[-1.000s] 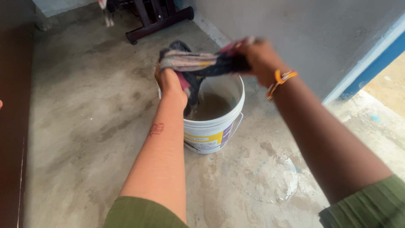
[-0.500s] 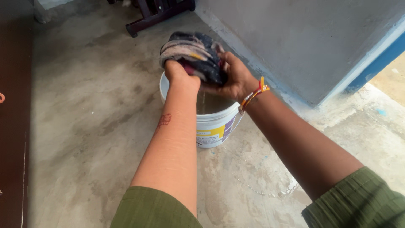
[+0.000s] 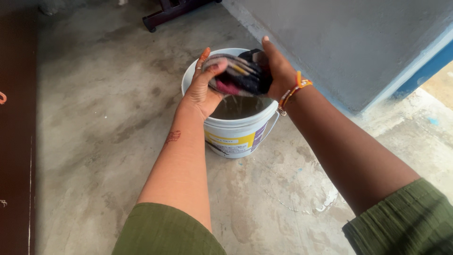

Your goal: The person wets a cloth in a bucket of water, wrings it out, and uses it to wipe and scrub the concrete floor by hand.

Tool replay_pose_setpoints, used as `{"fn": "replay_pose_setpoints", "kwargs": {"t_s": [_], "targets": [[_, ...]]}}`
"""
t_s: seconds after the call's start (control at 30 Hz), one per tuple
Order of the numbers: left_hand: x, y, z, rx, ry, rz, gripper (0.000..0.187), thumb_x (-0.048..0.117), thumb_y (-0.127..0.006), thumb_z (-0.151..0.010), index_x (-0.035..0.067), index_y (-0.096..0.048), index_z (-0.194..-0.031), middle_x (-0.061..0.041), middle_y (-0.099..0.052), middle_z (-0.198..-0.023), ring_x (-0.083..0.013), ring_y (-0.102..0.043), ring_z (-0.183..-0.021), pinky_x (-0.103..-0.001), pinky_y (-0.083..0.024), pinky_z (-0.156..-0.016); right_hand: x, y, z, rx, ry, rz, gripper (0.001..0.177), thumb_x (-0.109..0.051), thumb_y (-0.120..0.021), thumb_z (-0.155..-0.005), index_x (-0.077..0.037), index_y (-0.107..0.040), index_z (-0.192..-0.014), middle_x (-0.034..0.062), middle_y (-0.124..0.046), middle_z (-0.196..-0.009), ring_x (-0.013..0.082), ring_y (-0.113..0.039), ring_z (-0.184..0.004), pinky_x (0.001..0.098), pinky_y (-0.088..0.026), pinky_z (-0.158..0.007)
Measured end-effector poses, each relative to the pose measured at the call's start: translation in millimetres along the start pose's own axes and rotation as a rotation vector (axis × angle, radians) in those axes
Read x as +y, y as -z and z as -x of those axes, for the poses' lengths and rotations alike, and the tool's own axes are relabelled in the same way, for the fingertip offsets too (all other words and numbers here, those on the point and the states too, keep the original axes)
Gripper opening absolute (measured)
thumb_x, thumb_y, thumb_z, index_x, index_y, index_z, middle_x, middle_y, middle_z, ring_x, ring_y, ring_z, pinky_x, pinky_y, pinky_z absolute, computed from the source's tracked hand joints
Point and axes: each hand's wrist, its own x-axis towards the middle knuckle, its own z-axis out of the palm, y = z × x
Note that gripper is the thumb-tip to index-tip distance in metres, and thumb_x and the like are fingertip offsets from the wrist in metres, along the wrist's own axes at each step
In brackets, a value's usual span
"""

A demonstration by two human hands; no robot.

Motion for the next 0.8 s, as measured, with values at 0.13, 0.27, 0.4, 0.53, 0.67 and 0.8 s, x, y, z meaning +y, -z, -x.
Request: {"fn": "replay_pose_setpoints", "kwargs": {"t_s": [0.13,0.27,0.4,0.53,0.67,0.8], "targets": [[-3.5,-10.4,-10.1,0.171,0.173,-0.108,0.085,0.053,-0.082,-0.072,0.02,-0.055,-0.145,-0.009,-0.06,-0.135,-0.0337,-0.049,-0.134,-0.066,-0.038,-0.111,12.2,-7.5,-5.9,0.339,0.262,0.411,0.045,-0.04,-0.075,-0.081,-0.001,-0.073,-0.104,0.0158,-0.077,-0.105,0.0276,-0.078,-0.09,0.0417,-0.062,-0.086],[-21.2,-11.6,-19.3,0.249,0.184,-0.22,0.071,0.046,-0.083,-0.08,0.009,-0.063,-0.137,-0.014,-0.066,-0.137,-0.0387,-0.061,-0.127,-0.065,-0.049,-0.101,25.5,-8.2,-7.6,0.495,0.478,0.863,0.048,-0.036,-0.077,-0.076,-0.001,-0.074,-0.108,0.0166,-0.078,-0.101,0.0238,-0.079,-0.091,0.0329,-0.06,-0.083],[-18.1,-36.1,-7.2,0.548,0.323,-0.287,0.055,0.037,-0.072,-0.089,0.007,-0.06,-0.132,-0.022,-0.064,-0.132,-0.0482,-0.068,-0.111,-0.075,-0.058,-0.077,31.5,-12.8,1.0,0.409,0.606,1.06,0.043,-0.034,-0.076,-0.075,0.001,-0.077,-0.102,0.0186,-0.078,-0.092,0.0276,-0.078,-0.089,0.0343,-0.058,-0.084],[-11.7,-57.0,7.3,0.658,0.356,-0.285,0.047,0.03,-0.067,-0.092,0.005,-0.058,-0.131,-0.021,-0.064,-0.13,-0.0421,-0.067,-0.109,-0.068,-0.058,-0.082,32.4,-19.7,9.8,0.346,0.705,1.129,0.041,-0.03,-0.075,-0.073,0.002,-0.077,-0.098,0.0199,-0.077,-0.088,0.0288,-0.078,-0.083,0.0354,-0.059,-0.082],[-18.4,-51.2,3.8,0.641,0.275,-0.306,0.045,0.02,-0.062,-0.09,-0.003,-0.059,-0.129,-0.019,-0.066,-0.127,-0.0321,-0.07,-0.108,-0.05,-0.06,-0.09,33.0,-22.4,13.6,0.313,0.763,1.215,0.038,-0.03,-0.075,-0.072,0.001,-0.077,-0.093,0.0212,-0.076,-0.083,0.0319,-0.076,-0.076,0.0375,-0.058,-0.08],[-32.6,-35.0,-12.8,0.637,0.202,-0.327,0.043,0.012,-0.056,-0.089,-0.007,-0.062,-0.126,-0.018,-0.069,-0.124,-0.0281,-0.072,-0.107,-0.042,-0.059,-0.094,32.9,-22.4,13.0,0.281,0.795,1.261,0.033,-0.03,-0.073,-0.074,0.002,-0.076,-0.084,0.0232,-0.073,-0.077,0.036,-0.072,-0.072,0.0414,-0.057,-0.077]]}}
